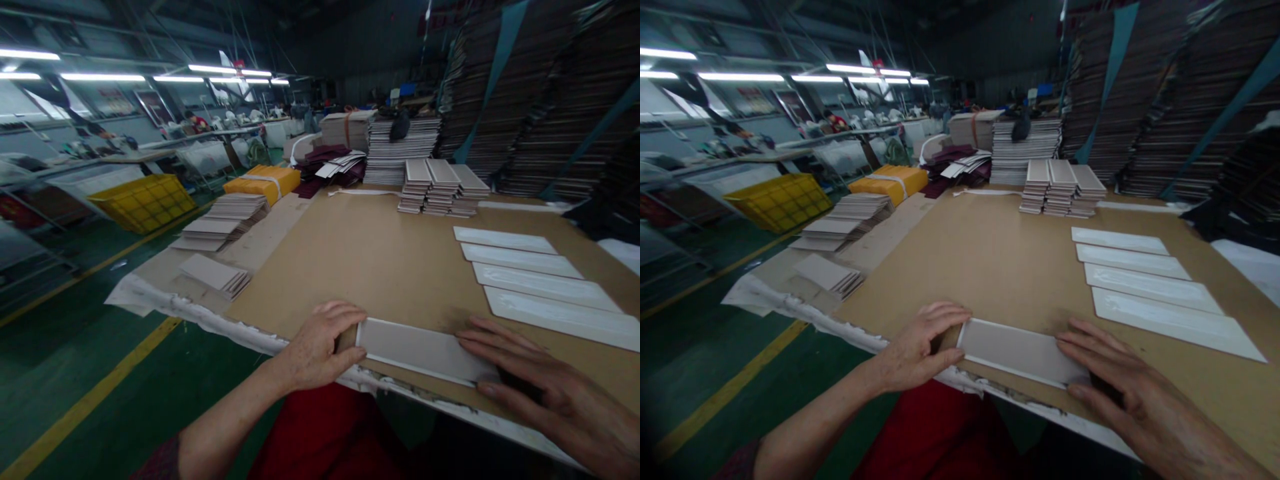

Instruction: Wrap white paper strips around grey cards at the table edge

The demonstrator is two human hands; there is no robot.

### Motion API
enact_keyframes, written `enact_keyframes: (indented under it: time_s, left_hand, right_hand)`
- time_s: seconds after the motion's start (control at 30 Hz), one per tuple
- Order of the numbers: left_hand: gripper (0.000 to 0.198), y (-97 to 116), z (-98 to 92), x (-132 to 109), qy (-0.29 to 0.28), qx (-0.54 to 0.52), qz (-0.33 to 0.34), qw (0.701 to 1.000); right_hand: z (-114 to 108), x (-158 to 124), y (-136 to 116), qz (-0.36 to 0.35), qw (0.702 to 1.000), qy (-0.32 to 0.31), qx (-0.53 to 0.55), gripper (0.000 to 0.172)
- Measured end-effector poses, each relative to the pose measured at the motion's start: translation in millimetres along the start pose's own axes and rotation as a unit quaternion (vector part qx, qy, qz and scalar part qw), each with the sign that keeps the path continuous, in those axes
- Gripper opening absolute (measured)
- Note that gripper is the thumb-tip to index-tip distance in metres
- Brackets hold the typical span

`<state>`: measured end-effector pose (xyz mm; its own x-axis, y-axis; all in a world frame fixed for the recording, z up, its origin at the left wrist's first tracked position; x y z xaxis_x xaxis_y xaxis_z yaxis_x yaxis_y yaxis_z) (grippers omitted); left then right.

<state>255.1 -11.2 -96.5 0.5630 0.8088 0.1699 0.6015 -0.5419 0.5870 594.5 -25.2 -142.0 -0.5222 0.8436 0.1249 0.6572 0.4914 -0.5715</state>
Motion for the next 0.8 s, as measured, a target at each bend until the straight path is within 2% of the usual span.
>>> enact_keyframes:
  time_s: [0.4,0.8]
  left_hand:
    - [0.036,1,1.7,2,0.009,0.029,-0.001,1.0]
    - [0.033,1,2.1,6,0.01,0.043,-0.012,0.999]
  right_hand:
    - [-9,9,-14,0.026,0.999,-0.024,0.024,0.048]
    - [-7,6,-22,0.025,1.0,-0.007,0.015,0.044]
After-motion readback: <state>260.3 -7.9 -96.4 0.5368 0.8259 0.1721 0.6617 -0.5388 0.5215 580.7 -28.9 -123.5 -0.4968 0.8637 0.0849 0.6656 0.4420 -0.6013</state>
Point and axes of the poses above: each hand's wrist, its own x-axis towards the middle knuckle, its own z-axis out of the palm, y = z × x, the point moved 3 cm from there along x, towards the middle knuckle, and after that the axes turned 3 degrees about x, right-handed, at the moved point
